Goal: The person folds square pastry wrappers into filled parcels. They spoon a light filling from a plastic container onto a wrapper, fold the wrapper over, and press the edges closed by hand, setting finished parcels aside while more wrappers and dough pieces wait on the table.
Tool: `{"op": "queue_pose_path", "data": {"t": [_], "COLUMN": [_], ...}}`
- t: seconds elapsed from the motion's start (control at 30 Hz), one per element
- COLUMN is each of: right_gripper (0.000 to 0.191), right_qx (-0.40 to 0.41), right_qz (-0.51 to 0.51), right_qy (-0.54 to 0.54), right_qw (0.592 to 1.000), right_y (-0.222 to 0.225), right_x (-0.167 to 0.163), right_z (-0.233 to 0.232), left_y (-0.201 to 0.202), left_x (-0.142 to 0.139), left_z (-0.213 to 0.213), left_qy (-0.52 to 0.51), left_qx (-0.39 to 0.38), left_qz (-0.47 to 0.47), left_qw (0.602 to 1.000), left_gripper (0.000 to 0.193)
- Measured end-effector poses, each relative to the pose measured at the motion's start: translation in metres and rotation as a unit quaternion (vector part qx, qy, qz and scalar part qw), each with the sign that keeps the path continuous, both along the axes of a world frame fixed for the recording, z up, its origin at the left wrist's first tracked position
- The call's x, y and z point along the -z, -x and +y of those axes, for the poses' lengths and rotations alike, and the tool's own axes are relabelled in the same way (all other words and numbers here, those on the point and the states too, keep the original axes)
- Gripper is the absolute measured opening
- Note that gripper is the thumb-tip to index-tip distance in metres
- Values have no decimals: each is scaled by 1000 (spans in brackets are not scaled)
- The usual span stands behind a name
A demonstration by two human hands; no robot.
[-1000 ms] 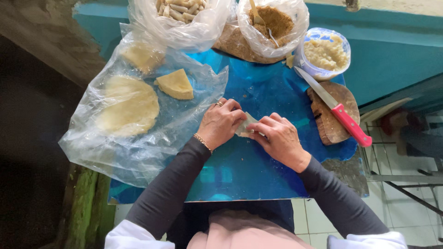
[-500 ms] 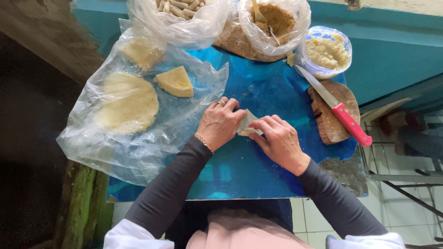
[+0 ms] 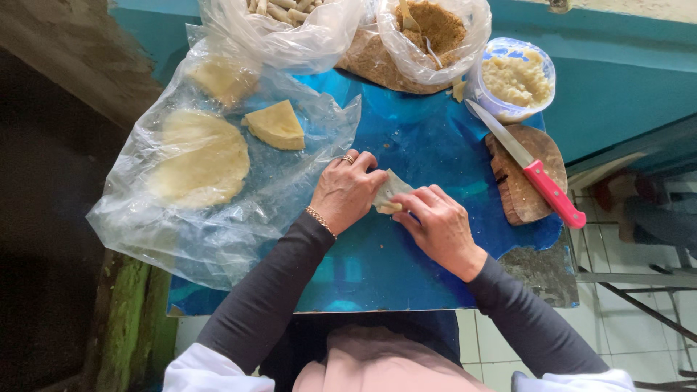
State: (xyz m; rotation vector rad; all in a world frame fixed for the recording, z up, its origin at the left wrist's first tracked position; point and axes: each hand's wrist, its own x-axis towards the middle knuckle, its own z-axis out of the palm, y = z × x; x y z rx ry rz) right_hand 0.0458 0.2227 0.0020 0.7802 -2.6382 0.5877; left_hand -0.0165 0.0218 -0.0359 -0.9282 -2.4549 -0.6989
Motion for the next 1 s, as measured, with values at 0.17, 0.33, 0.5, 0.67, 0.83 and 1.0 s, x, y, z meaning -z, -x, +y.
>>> {"op": "queue_pose_path", "data": {"t": [0.17,0.33,0.5,0.67,0.83,1.0], "right_gripper": [21,23,42,39,28,29], "right_qx": [6,-1,-11,-25,-23,-47], "right_qz": [-16,-8,34,13,-134,-162], "right_qy": [32,46,12,57,150,128], "right_qw": [999,999,999,998,979,977], "right_y": [-6,-10,-21,-38,-44,-48], "right_x": [6,8,4,8,12,9], "right_z": [2,3,1,1,13,15], "left_y": [0,1,0,-10,-44,-43], "left_x": [3,7,5,-10,-22,-17], "left_z": [1,2,4,1,-3,-7], "left_qy": [-5,-19,-20,-56,-132,-120], "left_qx": [-6,-5,-5,2,-12,-63], "left_qz": [-1,2,-2,-18,-60,-60], "left_qw": [1000,1000,1000,998,989,989], "left_gripper": [9,12,9,17,29,44]}}
